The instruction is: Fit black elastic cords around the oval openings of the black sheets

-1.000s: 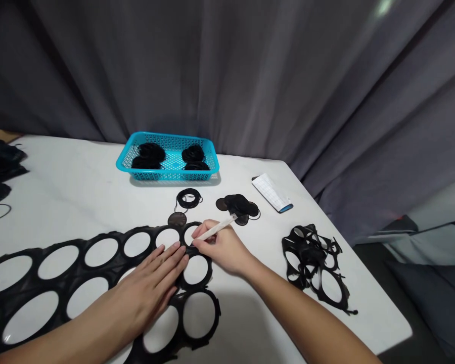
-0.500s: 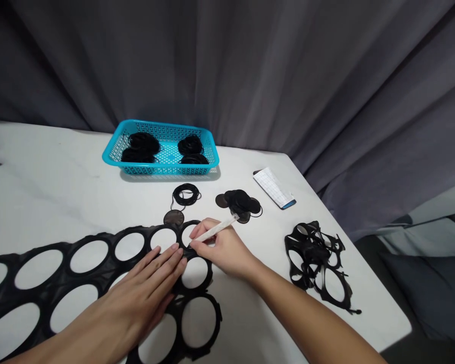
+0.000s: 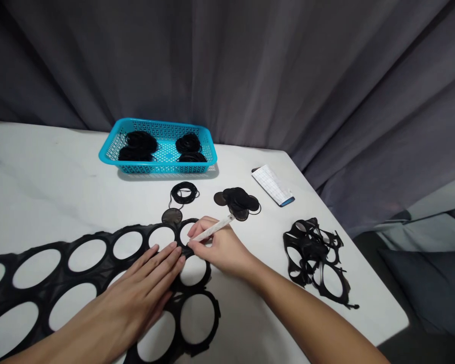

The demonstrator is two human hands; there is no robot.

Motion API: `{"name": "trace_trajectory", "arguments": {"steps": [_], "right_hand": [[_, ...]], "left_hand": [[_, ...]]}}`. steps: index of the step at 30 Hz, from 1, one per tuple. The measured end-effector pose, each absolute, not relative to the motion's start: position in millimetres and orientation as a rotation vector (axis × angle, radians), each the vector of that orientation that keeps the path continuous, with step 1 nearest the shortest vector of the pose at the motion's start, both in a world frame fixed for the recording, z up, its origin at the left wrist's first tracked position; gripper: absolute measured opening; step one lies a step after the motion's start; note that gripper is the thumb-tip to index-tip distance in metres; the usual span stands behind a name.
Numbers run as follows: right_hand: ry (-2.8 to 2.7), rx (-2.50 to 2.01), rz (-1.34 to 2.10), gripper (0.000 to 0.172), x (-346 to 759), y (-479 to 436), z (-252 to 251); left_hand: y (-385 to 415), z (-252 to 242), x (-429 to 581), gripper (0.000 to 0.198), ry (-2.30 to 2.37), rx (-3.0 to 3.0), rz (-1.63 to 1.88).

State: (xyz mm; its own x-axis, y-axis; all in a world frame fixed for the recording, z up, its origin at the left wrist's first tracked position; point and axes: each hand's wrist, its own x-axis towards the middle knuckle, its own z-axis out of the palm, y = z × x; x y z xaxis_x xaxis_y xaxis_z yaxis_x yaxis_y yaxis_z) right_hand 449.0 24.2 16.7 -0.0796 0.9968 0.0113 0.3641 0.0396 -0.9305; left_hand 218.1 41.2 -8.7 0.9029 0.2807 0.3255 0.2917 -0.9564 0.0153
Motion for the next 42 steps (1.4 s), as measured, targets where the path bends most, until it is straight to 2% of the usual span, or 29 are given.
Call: {"name": "trace_trajectory", "arguments": {"steps": [5,8,10,12,15,18,22,27,42], "right_hand": [[-2.01,-1.418,0.635,0.008,437,10,21],[-2.322,-1.413,0.347,0.015,437,10,24],[-2.214,-1.566,0.226,0.013,451,19,26],[-1.848,-1.827,0.114,0.009,478,33,31],[-1.532,-1.965,0.005,0.013,519,43,43],[-1.456,-1.953,0.133,0.015,529,33,53],[-1.561,-1.825,0.55,0.02,486,-3,51],[-1.472,-1.572,1.088,0.011,434,-42,40],[-1.552,-1.536,1.079,0.009,426,-53,34]], "left_hand": [[41,-15,217,0.047,-0.45,-3.015,-0.534],[40,-21,217,0.046,-0.468,-3.005,-0.57],[40,-25,218,0.045,-0.467,-3.006,-0.589],[41,-27,218,0.045,-0.465,-3.008,-0.597],[44,-19,219,0.043,-0.45,-3.035,-0.558],[43,-3,219,0.041,-0.467,-3.075,-0.529],[22,9,214,0.041,-0.498,-3.132,-0.503],[-11,-5,204,0.053,-0.552,-3.133,-0.464],[-22,-7,200,0.052,-0.583,-3.103,-0.586]]}}
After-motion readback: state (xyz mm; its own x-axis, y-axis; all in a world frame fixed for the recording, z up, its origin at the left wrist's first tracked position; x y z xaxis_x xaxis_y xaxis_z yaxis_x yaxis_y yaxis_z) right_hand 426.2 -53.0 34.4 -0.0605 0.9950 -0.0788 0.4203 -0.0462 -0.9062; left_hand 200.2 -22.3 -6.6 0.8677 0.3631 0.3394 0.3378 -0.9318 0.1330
